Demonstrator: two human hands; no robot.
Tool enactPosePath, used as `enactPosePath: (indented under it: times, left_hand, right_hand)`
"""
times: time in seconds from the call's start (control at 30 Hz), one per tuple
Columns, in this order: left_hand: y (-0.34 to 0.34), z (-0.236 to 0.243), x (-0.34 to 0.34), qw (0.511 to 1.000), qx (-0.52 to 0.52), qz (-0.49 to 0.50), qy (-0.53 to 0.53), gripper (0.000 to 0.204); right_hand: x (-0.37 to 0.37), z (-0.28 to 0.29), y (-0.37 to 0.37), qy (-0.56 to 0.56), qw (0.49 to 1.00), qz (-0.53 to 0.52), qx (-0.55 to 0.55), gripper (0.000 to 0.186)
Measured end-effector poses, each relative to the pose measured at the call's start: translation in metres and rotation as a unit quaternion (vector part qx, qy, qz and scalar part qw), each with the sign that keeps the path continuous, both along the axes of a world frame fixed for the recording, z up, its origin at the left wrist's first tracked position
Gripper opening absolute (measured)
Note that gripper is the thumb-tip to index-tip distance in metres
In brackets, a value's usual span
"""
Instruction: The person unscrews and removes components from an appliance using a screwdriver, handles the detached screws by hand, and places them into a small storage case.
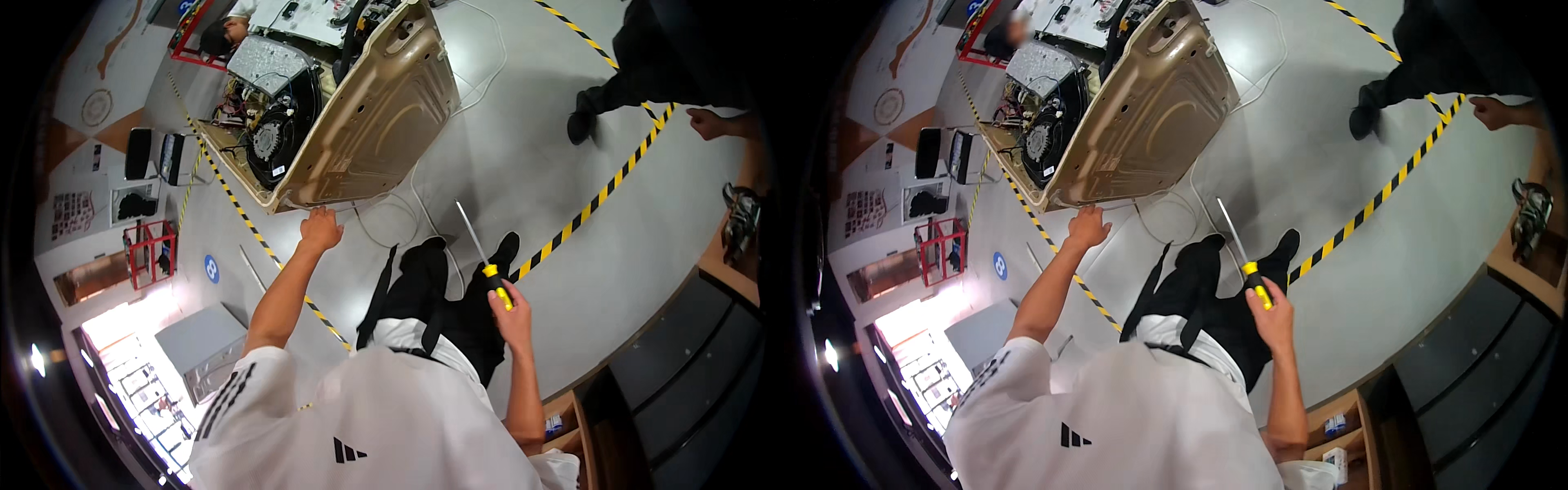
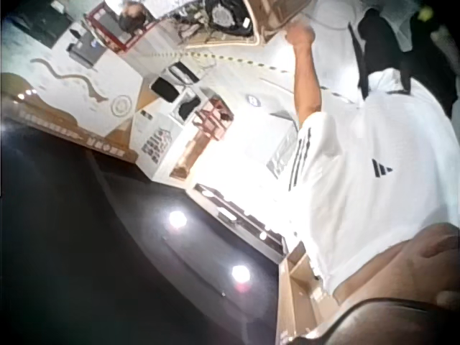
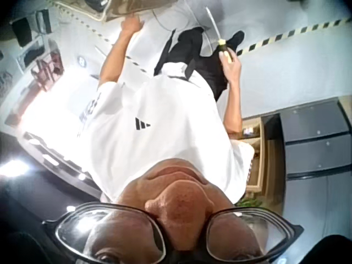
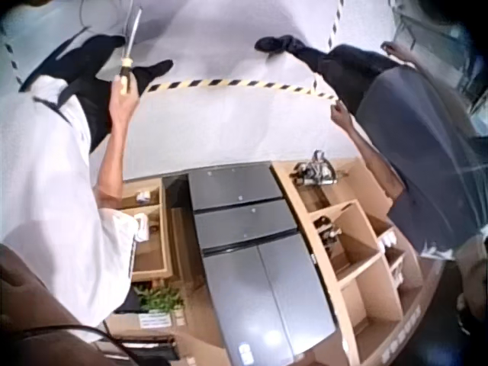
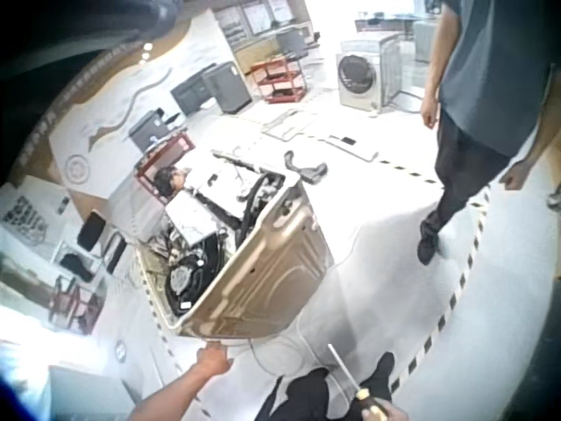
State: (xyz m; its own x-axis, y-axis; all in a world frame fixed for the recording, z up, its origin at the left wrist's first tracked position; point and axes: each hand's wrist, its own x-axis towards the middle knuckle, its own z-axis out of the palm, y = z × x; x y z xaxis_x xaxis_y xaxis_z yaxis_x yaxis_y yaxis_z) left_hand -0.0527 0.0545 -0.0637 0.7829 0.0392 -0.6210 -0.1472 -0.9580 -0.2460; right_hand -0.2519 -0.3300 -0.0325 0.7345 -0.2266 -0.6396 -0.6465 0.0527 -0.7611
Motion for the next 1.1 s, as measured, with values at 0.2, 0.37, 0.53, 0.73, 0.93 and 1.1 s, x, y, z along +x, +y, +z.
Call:
enactPosePath:
  times: [0.2,0.37,0.53,0.73,0.93,1.1]
  left_hand:
    - [-0.009,-0.008,-0.002,0.998,-0.001,0.065,-0.022,0.046]
    - [-0.029,-0.018,0.010,0.979,-0.122,0.148,-0.075,0.040]
    - [-0.095,-0.090,0.000,0.811,-0.481,0.332,-0.040,0.038]
    - [-0.177,-0.102,0.042,0.435,-0.733,0.522,-0.004,0.040]
    - [-0.165,-0.152,0.089,0.378,-0.786,0.478,-0.104,0.030]
    - [-0.152,-0.173,0.114,0.365,-0.812,0.412,-0.194,0.029]
  right_hand:
    - [0.032,0.001,-0.065,-0.002,0.997,0.068,-0.035,0.040]
    - [0.069,-0.010,-0.070,0.002,0.995,0.102,-0.015,0.042]
    - [0.117,-0.036,-0.037,0.024,0.993,0.083,0.076,0.038]
    - [0.159,-0.105,-0.003,-0.062,0.972,0.228,0.020,0.034]
    - [0.194,-0.183,0.020,-0.127,0.946,0.146,0.261,0.048]
    - [0.231,-0.230,0.038,-0.273,0.907,0.235,0.217,0.050]
